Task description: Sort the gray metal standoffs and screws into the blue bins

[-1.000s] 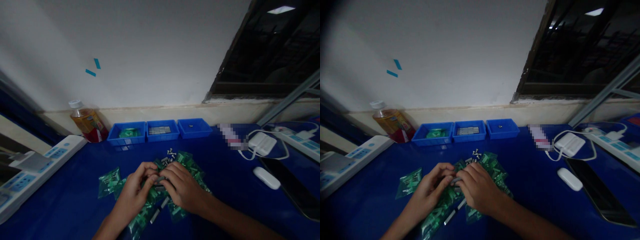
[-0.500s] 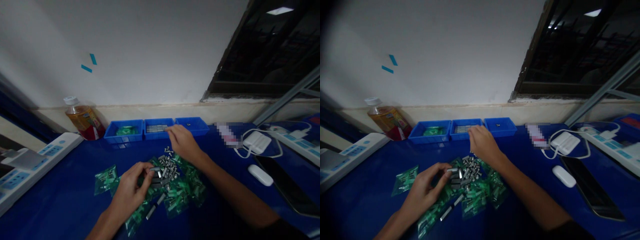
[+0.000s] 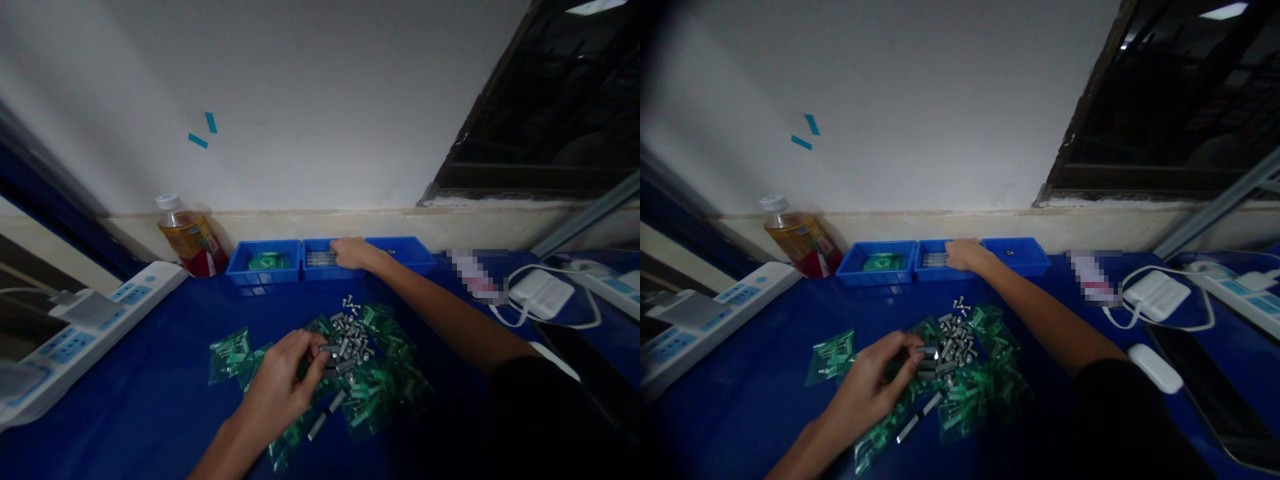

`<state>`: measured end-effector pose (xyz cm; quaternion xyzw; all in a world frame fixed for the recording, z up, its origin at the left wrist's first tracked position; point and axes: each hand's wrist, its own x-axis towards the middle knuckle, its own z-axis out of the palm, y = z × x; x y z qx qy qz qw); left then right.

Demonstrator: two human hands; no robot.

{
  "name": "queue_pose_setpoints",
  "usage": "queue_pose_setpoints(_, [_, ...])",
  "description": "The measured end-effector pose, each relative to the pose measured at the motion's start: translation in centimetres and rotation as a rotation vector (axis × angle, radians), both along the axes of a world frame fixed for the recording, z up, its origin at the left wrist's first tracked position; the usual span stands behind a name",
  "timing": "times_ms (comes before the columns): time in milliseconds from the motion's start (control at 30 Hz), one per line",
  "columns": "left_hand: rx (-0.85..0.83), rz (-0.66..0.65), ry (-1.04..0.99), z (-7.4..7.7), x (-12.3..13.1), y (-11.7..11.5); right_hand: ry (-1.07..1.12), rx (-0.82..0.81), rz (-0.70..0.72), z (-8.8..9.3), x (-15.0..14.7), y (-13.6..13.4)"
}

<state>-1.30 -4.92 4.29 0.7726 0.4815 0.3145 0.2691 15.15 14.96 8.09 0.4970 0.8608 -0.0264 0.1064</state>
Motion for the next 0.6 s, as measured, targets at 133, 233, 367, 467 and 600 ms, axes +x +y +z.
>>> queue_pose_setpoints(133, [0.013,-0.008,0.005,0.1,0.0,0.0,-0.010,0.061,-0.006,0.7,0.5,-0.1])
queue_pose_setpoints(233, [0.007,0.011,0.005,0.0,0.0,0.0,0.018,0.173,-0.009,1.6,1.2,-0.9])
queue_pose_setpoints(367, [-0.019,0.076,-0.027,-0.1,-0.2,0.2,0.327,0.321,0.086,1.6,2.4,-5.2])
queue_pose_setpoints(467, [-0.056,0.150,-0.066,0.1,-0.3,0.4,0.603,0.285,0.229,0.1,2.6,-10.8])
queue_pose_setpoints(600, [-0.099,0.155,-0.122,0.1,-0.1,0.3,0.635,0.228,0.318,-2.3,2.3,-16.5])
